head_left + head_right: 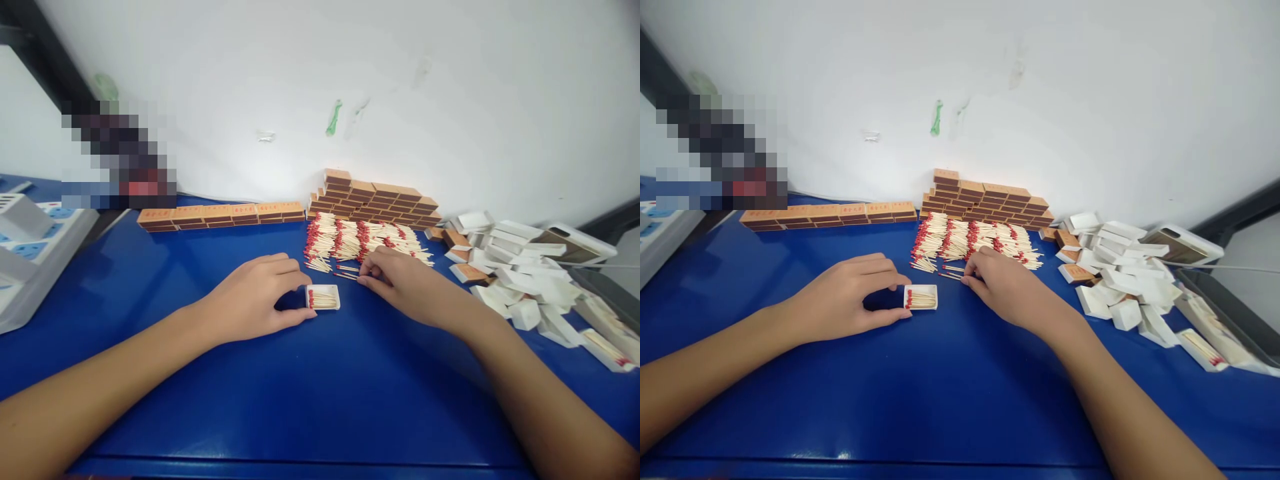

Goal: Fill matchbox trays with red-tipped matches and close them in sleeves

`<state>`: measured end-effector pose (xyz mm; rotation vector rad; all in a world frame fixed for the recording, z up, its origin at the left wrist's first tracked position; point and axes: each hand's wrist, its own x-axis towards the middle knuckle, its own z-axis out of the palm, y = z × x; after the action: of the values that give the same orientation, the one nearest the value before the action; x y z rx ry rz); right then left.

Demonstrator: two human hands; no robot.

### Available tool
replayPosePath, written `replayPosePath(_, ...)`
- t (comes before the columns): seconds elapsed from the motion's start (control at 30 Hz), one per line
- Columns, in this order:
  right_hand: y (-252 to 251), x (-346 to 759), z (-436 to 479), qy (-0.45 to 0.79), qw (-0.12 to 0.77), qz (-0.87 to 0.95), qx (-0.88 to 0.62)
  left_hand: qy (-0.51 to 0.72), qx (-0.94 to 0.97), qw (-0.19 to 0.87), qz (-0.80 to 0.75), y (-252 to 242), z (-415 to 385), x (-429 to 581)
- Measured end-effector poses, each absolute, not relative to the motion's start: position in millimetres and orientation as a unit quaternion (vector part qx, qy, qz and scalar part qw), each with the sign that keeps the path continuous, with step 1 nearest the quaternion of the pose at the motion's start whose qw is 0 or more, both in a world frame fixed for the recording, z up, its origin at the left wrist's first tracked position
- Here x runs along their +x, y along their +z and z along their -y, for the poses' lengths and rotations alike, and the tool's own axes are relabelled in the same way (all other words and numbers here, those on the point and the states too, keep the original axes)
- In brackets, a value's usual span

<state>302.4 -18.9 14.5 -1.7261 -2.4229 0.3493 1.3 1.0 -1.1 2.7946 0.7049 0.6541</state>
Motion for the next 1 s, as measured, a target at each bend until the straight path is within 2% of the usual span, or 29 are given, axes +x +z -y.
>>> replayPosePath(0.13, 16, 306, 20, 0.117, 0.068, 0.815, -0.564, 0.218, 0.941, 0.094, -0.24, -1, 0, 1)
replayPosePath(0.33, 13, 298, 21, 0.094, 0.108, 0.822, -0.551, 0.219, 0.941, 0.09, -0.241, 0, 0, 1)
replayPosePath(1.0, 6, 291, 20, 0.113, 0.118, 0.825, -0.54, 0.219, 0.942, 0.088, -0.238, -1, -1, 1)
